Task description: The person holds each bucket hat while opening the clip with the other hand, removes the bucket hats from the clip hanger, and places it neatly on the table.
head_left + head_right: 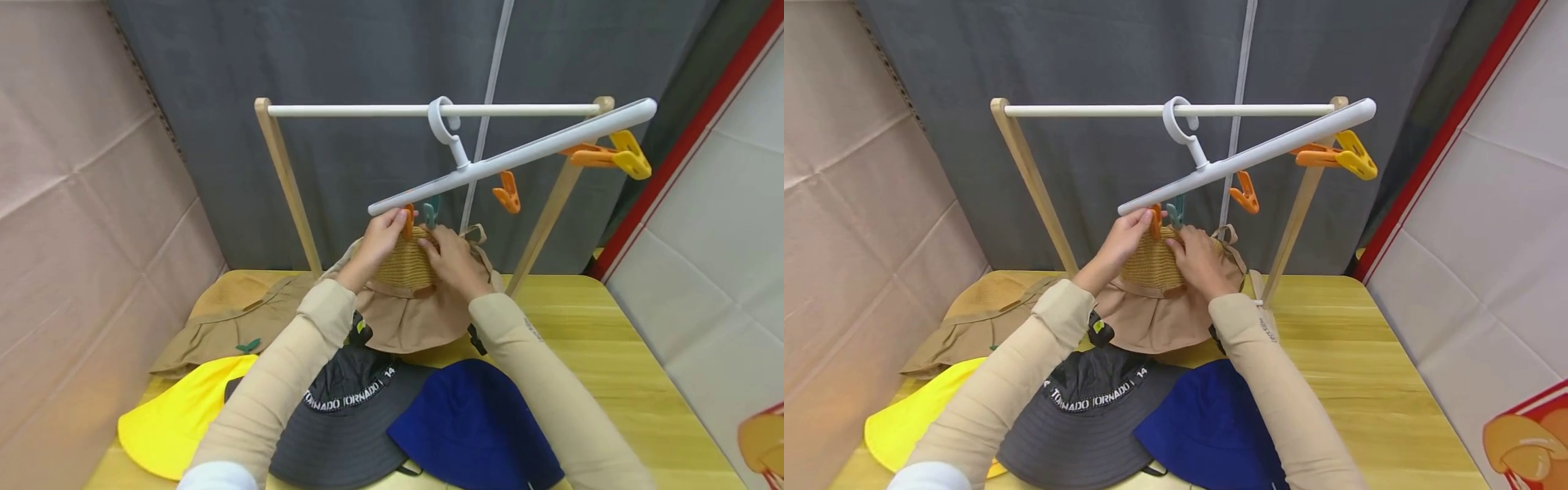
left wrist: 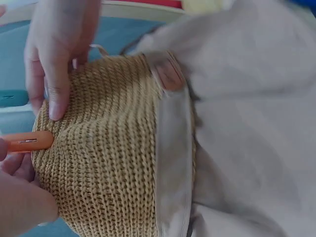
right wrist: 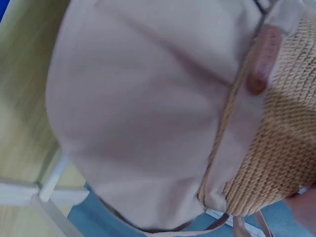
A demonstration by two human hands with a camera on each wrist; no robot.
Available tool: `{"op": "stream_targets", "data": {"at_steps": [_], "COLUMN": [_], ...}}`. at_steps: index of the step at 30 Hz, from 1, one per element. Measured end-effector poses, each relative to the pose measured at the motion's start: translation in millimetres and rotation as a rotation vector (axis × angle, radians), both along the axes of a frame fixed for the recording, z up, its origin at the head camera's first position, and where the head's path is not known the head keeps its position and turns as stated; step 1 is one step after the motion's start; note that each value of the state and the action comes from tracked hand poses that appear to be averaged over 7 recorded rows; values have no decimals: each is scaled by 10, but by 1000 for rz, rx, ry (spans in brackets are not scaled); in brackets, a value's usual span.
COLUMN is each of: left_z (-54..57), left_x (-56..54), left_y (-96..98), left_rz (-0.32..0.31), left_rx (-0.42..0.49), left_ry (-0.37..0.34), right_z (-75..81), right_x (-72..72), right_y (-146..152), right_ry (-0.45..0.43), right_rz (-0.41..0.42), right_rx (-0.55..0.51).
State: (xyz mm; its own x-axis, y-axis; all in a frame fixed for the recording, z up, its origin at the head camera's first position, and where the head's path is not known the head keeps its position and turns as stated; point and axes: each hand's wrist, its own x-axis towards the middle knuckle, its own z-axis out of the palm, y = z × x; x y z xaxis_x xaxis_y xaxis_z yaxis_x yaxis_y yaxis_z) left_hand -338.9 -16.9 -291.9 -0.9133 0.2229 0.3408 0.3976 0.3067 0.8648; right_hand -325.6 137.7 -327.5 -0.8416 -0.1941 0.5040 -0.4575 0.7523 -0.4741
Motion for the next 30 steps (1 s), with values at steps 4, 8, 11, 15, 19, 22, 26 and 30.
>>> {"op": "stream_targets", "data": {"at_steps": [4, 8, 11, 15, 19, 22, 26, 30], "left_z": [21, 38, 40, 35, 38, 46, 56, 58], "left_x": [6, 27, 28, 18, 27, 39, 50, 48], "left_y": [10, 6, 10, 29, 43, 46, 52, 71], "left_rz": [-59, -38, -18, 16, 47, 67, 109, 176], "left_rx": [149, 201, 192, 164, 160, 156, 154, 167], "left_ry": [-105, -133, -138, -115, -116, -127, -128, -126], "right_z": [57, 139, 186, 216, 224, 229, 232, 237], "right_x": [11, 0, -12, -25, -25, -17, -13, -6], "right_y": [4, 31, 52, 60, 48, 41, 32, 21], "right_ry": [-53, -117, -144, -136, -114, -110, -112, -116], "right_rz": [59, 95, 78, 51, 19, 8, 6, 4], "right_rx": [-143, -190, -133, -65, -41, -45, -55, -51]}}
